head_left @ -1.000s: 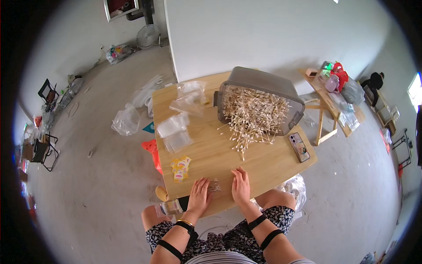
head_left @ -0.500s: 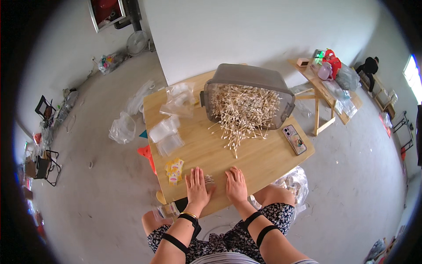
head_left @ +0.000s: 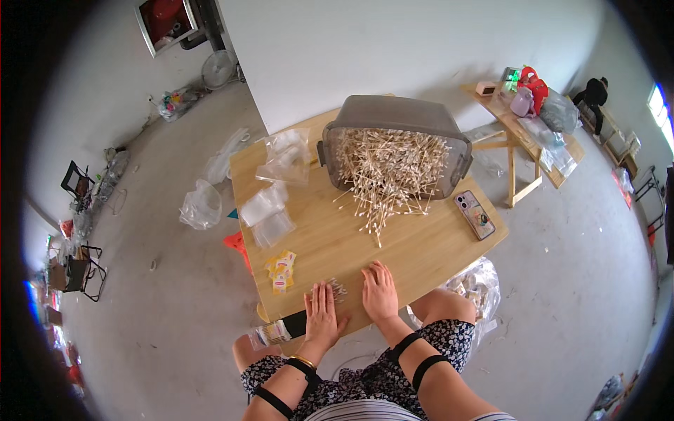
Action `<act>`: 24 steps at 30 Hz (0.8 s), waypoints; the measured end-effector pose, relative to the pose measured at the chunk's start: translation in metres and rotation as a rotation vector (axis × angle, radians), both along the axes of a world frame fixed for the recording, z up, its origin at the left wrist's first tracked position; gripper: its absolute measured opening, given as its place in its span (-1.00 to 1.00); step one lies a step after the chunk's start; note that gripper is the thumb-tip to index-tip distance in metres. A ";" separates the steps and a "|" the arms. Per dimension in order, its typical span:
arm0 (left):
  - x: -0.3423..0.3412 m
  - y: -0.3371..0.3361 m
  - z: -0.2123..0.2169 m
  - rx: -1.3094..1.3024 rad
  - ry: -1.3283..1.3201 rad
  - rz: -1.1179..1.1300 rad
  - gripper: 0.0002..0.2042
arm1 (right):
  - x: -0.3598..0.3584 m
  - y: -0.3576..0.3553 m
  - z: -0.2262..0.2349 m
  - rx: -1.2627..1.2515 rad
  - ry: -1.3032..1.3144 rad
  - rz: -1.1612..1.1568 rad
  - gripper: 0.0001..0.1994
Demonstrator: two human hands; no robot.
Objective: Sorting and organizing cotton swabs on a table into groups and placing some in a plastic bag.
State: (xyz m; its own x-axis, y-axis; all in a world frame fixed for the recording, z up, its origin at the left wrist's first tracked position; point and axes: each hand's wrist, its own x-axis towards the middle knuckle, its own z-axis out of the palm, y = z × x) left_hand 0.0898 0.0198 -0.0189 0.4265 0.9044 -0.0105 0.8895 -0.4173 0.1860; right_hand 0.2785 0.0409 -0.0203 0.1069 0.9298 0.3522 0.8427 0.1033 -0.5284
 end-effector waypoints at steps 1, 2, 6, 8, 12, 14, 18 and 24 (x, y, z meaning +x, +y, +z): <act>0.000 -0.002 0.002 -0.007 -0.024 -0.001 -0.04 | -0.002 0.000 0.001 0.000 0.006 0.003 -0.60; 0.000 -0.003 0.004 -0.006 -0.018 0.002 -0.04 | -0.003 -0.001 0.002 -0.003 -0.001 0.004 -0.61; 0.003 0.000 0.003 0.014 0.028 0.025 0.00 | -0.004 -0.002 0.006 -0.010 -0.006 0.001 -0.63; 0.006 0.006 0.002 0.013 0.003 0.033 0.02 | -0.003 -0.002 0.005 -0.004 -0.009 -0.004 -0.63; 0.007 0.019 0.003 -0.026 0.049 0.078 0.03 | -0.006 -0.003 0.008 0.003 0.021 0.006 -0.67; 0.007 0.021 0.001 -0.019 0.066 0.083 0.03 | -0.004 -0.003 0.007 0.009 0.019 0.003 -0.67; -0.001 0.017 -0.004 0.013 0.043 0.029 -0.04 | -0.004 -0.002 0.006 0.021 0.001 0.001 -0.69; -0.010 -0.006 0.000 0.080 0.098 -0.081 -0.08 | -0.002 -0.001 0.003 0.040 0.025 -0.016 -0.70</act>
